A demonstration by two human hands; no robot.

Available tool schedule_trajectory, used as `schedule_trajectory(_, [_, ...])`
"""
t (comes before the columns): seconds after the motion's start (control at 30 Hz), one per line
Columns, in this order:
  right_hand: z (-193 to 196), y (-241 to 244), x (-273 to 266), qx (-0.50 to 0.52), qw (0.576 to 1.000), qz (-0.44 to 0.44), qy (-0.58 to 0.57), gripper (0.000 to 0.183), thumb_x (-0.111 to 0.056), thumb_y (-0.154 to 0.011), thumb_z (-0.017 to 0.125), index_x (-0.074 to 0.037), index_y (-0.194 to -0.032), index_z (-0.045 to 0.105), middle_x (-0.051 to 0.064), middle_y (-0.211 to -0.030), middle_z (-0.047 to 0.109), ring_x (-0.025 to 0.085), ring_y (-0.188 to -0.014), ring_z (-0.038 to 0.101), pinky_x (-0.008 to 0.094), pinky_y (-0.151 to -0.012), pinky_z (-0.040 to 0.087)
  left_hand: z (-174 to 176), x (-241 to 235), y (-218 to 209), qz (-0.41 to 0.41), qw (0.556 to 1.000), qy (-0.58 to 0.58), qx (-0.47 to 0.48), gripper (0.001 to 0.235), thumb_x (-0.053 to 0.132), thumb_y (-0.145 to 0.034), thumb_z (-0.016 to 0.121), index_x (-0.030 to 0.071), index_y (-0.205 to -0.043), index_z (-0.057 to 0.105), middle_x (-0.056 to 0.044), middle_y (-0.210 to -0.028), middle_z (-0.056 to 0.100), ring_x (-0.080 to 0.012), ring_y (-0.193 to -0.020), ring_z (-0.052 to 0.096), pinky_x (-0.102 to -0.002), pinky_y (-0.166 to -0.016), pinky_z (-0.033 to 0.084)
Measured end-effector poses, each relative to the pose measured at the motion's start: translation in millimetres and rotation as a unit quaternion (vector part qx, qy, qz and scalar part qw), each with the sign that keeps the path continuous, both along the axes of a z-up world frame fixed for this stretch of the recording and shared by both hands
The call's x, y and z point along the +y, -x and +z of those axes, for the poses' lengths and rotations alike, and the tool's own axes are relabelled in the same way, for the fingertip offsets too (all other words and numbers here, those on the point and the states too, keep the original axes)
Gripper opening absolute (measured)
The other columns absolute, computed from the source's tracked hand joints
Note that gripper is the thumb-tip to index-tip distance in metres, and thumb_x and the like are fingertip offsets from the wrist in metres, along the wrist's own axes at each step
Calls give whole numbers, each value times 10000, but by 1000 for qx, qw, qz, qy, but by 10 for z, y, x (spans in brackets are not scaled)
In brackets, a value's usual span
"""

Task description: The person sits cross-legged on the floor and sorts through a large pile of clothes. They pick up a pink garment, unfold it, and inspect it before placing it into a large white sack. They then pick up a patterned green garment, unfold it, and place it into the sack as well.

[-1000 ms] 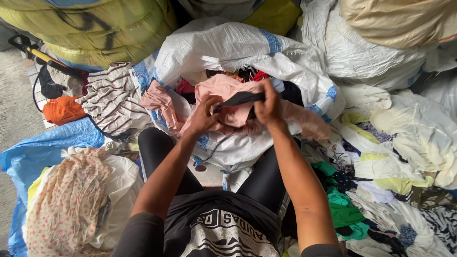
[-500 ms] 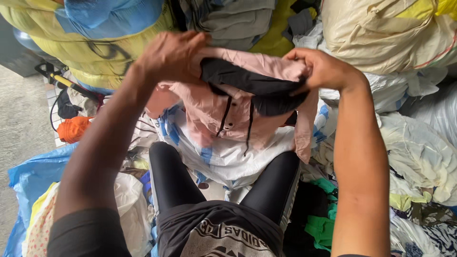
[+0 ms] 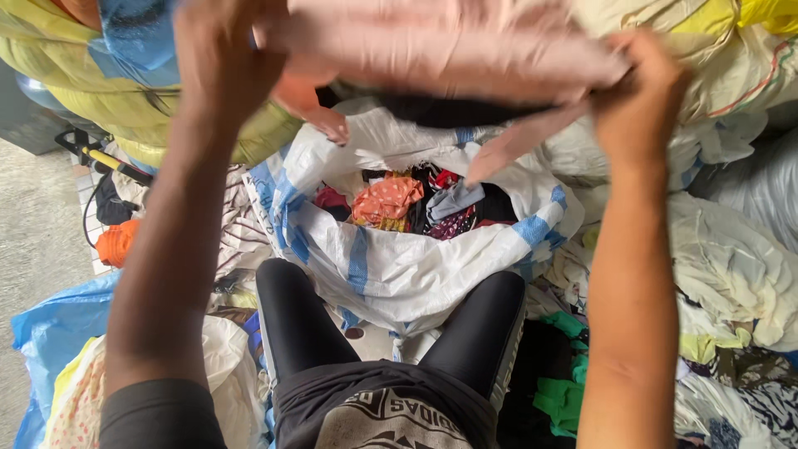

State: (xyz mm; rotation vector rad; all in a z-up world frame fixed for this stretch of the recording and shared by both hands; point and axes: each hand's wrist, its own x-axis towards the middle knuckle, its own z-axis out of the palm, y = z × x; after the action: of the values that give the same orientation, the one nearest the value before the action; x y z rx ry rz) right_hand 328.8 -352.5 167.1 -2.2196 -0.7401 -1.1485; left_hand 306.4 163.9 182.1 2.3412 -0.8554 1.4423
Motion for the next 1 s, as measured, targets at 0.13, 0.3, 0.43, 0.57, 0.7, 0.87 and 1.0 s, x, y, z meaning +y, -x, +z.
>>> schedule_trajectory(0.13, [-1255, 394, 100, 197, 980, 23, 15, 356, 104, -850, 766, -42, -1173, 805, 119, -842, 702, 312, -806, 710, 445, -745, 527, -1302, -149, 367, 22, 990, 2, 138, 350, -33, -775, 757, 113, -1086, 692, -88, -966, 605, -305, -838, 604, -437, -672, 473])
schedule_trajectory(0.3, [-2648, 929, 289, 354, 929, -85, 63, 378, -44, -795, 852, -179, -1147, 828, 28, -784, 668, 337, -811, 758, 505, -803, 631, -2773, -442, 874, 43, 953, 8, 299, 219, 166, -832, 778, 166, -1044, 723, -76, -971, 648, -350, -837, 637, -492, -741, 496])
schedule_trajectory(0.43, [-3306, 1462, 347, 526, 831, -137, 120, 350, -156, -879, 742, -286, -1189, 838, 35, -977, 784, 370, -1024, 797, 539, -933, 636, -3538, -503, 1429, 96, 912, -35, 396, 195, 235, -799, 786, 239, -987, 734, -14, -951, 665, -288, -875, 671, -437, -719, 507])
schedule_trajectory(0.57, [-3573, 1760, 271, 584, 790, -155, 101, 344, -202, -915, 743, -329, -1219, 839, 15, -1010, 732, 328, -1071, 763, 480, -980, 615, -3803, -488, 1686, 98, 879, -2, 466, 116, 202, -788, 756, 206, -903, 742, -39, -975, 672, -327, -941, 672, -452, -736, 530])
schedule_trajectory(0.7, [-3568, 1895, 178, 579, 800, -143, 61, 316, -116, -917, 727, -223, -1182, 863, 57, -971, 704, 352, -1027, 746, 492, -952, 605, -3825, -449, 1737, 103, 885, -14, 453, 81, 234, -761, 749, 197, -824, 716, -35, -1031, 711, -326, -1008, 683, -460, -752, 530])
schedule_trajectory(0.87, [-3578, 2244, 85, 633, 753, -146, 106, 213, -225, -902, 708, -148, -1046, 846, 76, -1199, 726, 382, -1194, 732, 519, -1042, 607, -3934, -336, 2148, 169, 800, -79, 571, 75, 253, -748, 726, 218, -793, 775, -12, -984, 739, -322, -1037, 721, -483, -828, 563])
schedule_trajectory(1.0, [-3462, 2561, 106, 686, 700, -119, 157, 188, -253, -895, 692, -174, -983, 839, 46, -1102, 755, 354, -1170, 754, 512, -1025, 616, -3842, -337, 2476, 178, 773, -92, 603, 111, 216, -809, 670, 230, -777, 775, 4, -948, 773, -283, -1067, 739, -435, -938, 552])
